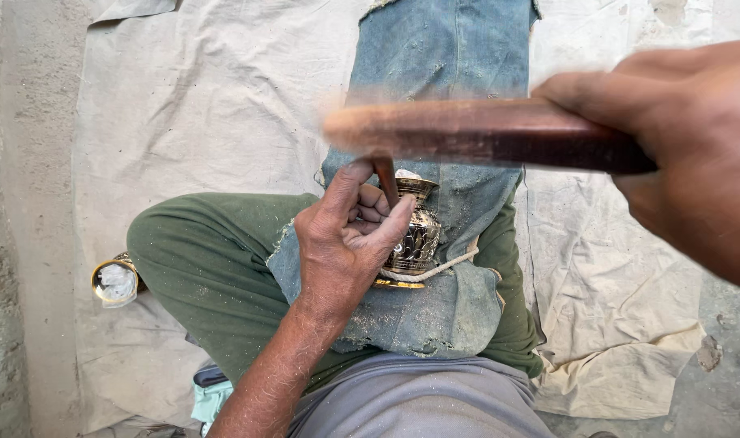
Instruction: The person sits cross-legged on the ground with a small brass pot held against a cloth pad on their lap. They hold a chisel against the pot's decorated surface with one hand and repeatedly strike it with a wooden mallet held in the other hand, chasing the ornamental pattern around the vessel, and rotate the pot to reach new areas.
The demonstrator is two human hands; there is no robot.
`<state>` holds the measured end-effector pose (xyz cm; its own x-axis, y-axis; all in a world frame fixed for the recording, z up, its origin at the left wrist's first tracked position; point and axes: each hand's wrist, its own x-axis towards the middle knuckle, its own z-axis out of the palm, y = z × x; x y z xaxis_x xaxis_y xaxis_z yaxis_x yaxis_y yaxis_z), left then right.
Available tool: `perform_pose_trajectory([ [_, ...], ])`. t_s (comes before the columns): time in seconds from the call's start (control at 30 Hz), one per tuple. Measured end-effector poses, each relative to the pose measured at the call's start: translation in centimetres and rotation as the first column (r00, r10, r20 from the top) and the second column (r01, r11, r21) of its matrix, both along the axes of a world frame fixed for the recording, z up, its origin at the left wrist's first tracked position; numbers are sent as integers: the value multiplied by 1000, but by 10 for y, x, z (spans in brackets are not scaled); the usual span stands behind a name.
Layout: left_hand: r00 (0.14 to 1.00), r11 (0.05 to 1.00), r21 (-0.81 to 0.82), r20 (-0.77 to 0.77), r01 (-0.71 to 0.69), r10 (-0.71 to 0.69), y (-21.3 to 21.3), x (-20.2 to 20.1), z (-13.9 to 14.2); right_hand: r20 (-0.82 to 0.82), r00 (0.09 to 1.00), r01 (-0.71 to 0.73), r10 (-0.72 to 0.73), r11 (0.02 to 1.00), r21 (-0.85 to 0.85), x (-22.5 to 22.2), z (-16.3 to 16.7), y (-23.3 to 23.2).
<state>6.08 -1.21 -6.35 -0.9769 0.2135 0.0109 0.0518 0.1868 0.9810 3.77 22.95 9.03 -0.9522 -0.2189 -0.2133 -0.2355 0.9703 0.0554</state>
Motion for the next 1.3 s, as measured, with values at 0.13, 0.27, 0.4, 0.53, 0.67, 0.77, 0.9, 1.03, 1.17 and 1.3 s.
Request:
perform_pose_trajectory([
  [0.13,1000,1000,11,-3,2,-2,1,2,1,-48,999,-9,-2,972,-233,1,-2,2],
  [0.27,999,1000,-2,-33,1,-1,0,2,2,-37,998,-55,55,998,-11,2,-2,0],
  [0.4,1000,999,33,-18,-18,18,0,2,1,-188,981,-59,-38,872,-486,-1,-3,-6],
  [0.53,999,998,52,-27,-19,21,1,3,-1,-24,1000,-10,8,997,-78,-3,3,-4],
  [0.67,999,998,67,-28,-14,15,0,2,-1,-105,994,-7,-45,894,-449,-3,4,0],
  [0.77,1000,999,38,-4,-19,20,0,2,1,-59,991,88,-117,926,-367,3,-4,6],
  [0.9,1000,999,46,-26,-11,12,0,1,1,-130,986,-125,101,973,-195,7,-11,26],
  [1.03,999,999,28,-27,-21,22,-1,2,0,-156,987,-23,-28,947,-320,3,-18,20],
  [1.17,997,998,68,-73,-18,23,1,1,1,-190,982,-28,-9,981,-194,0,-5,-2],
  [1.3,1000,999,45,-2,-25,25,0,2,4,-103,994,16,-40,974,-227,-4,2,-12],
])
